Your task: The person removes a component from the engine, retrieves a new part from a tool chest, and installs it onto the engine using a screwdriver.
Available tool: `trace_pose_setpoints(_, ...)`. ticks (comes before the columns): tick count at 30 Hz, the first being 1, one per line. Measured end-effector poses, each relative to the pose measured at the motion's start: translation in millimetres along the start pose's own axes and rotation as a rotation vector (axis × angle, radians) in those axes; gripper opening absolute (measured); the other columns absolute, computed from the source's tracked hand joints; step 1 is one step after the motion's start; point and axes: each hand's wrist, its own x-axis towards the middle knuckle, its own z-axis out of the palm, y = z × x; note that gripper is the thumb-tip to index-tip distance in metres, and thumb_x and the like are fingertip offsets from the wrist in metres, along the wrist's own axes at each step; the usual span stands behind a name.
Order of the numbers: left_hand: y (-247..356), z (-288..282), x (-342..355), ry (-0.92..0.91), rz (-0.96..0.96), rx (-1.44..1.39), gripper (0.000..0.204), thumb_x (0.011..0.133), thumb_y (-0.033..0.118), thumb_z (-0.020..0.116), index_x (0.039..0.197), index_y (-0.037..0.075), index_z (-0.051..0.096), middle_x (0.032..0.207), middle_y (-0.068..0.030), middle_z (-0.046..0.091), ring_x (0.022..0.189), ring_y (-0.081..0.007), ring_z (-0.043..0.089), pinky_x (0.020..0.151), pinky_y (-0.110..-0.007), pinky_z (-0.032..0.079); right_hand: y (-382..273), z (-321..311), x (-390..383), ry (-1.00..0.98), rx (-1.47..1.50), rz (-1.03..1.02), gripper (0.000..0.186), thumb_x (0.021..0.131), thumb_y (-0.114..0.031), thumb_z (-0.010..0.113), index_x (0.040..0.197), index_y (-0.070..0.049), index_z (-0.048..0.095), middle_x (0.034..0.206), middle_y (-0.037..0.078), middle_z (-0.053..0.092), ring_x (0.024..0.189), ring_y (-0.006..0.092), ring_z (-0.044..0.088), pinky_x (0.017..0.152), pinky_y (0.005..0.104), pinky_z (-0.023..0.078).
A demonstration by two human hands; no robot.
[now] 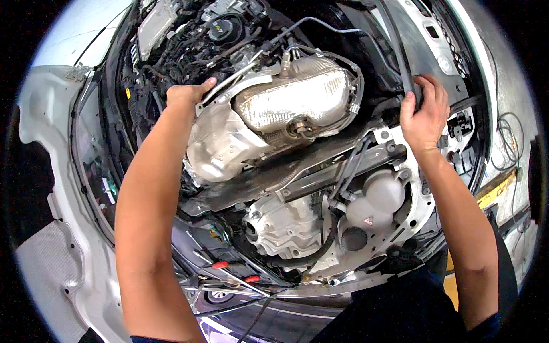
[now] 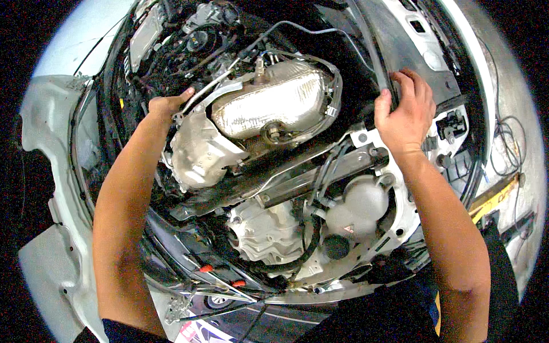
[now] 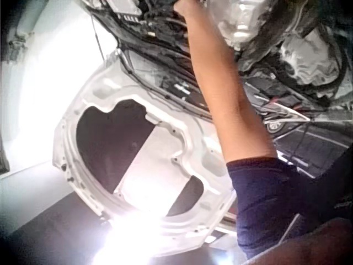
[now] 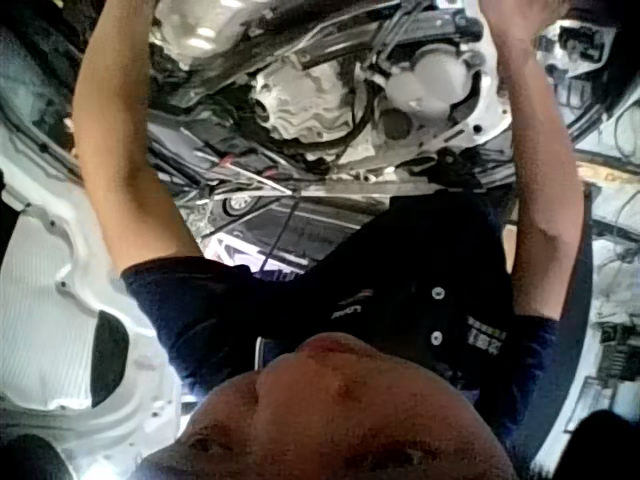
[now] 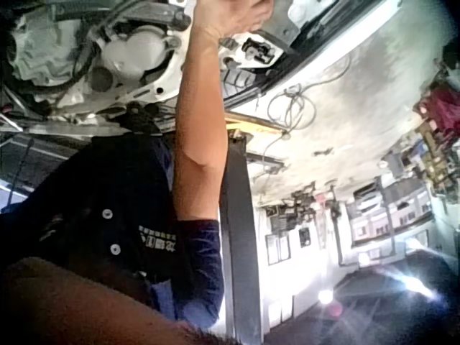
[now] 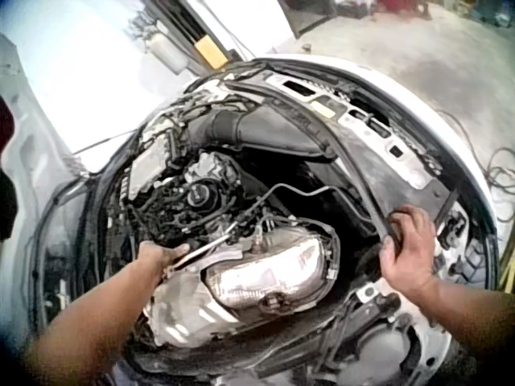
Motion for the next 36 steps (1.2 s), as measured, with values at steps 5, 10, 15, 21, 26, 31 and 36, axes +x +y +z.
trace_pose_setpoints(5,-5.0,7.3,0.9,0.002,0.007,-0.138,0.099,0.052,0.062,0.084,0.107,-0.017,0.058,0.111,-0.0218,0.063,0.099,-0.0270,0.063,0.086,-0.033,0.048,-1.0,0.0,-0.6,-0.004,-0.002,0.005,0.032,0.079,-0.022,0.059,0.108,-0.010,0.058,0.117,0.012,0.055,0.111,0.0323,0.050,0.092,0.0441,0.039)
trace_pose_setpoints(10,3.4,9.8,-5.8,0.154,-0.092,-0.297,0.093,0.050,0.045,0.092,0.108,-0.017,0.056,0.112,-0.0213,0.063,0.096,-0.0256,0.063,0.084,-0.034,0.049,-0.1,0.7,-0.6,-0.008,-0.029,-0.010,0.032,0.079,-0.023,0.059,0.108,-0.008,0.058,0.115,0.012,0.056,0.110,0.0330,0.050,0.091,0.0442,0.039)
trace_pose_setpoints(15,6.5,-5.3,-18.1,-0.091,-0.046,-0.268,0.088,0.056,0.037,0.091,0.113,-0.018,0.052,0.114,-0.0230,0.061,0.098,-0.0281,0.063,0.085,-0.038,0.050,-2.0,-0.9,1.3,-0.002,-0.027,-0.020,0.033,0.078,-0.022,0.059,0.107,-0.007,0.058,0.114,0.012,0.056,0.108,0.0332,0.051,0.091,0.0438,0.039)
trace_pose_setpoints(21,4.8,-2.8,-0.3,-0.115,-0.061,-0.205,0.082,0.056,0.038,0.091,0.108,-0.015,0.056,0.112,-0.0193,0.063,0.097,-0.0264,0.061,0.085,-0.037,0.049,-4.6,-1.9,1.8,-0.018,-0.035,0.003,0.033,0.078,-0.021,0.059,0.108,-0.007,0.057,0.116,0.012,0.055,0.111,0.0324,0.049,0.092,0.0432,0.038)
trace_pose_setpoints(26,5.1,8.6,22.4,-0.160,-0.144,-0.222,0.070,0.053,0.028,0.092,0.103,-0.010,0.061,0.107,-0.0171,0.064,0.092,-0.0248,0.062,0.085,-0.036,0.048,-2.3,0.2,0.5,0.005,-0.037,-0.029,0.034,0.079,-0.021,0.059,0.109,-0.006,0.056,0.118,0.012,0.055,0.112,0.0330,0.049,0.093,0.0437,0.038)
trace_pose_setpoints(31,-1.6,0.1,8.2,-0.058,0.014,0.017,0.086,0.050,0.061,0.085,0.089,-0.012,0.064,0.105,-0.0193,0.066,0.094,-0.0264,0.065,0.084,-0.033,0.050,-1.1,0.6,-0.7,-0.020,-0.048,-0.022,0.036,0.079,-0.021,0.059,0.112,-0.006,0.055,0.120,0.013,0.054,0.113,0.0335,0.049,0.093,0.0438,0.039)
trace_pose_setpoints(36,0.7,-12.9,-4.1,0.001,0.090,0.179,0.083,0.056,0.065,0.080,0.092,-0.009,0.066,0.099,-0.0199,0.068,0.095,-0.0307,0.066,0.083,-0.036,0.050,-2.9,0.3,0.2,-0.008,-0.049,-0.022,0.036,0.079,-0.020,0.059,0.112,-0.006,0.055,0.120,0.013,0.054,0.113,0.0333,0.049,0.093,0.0437,0.038)
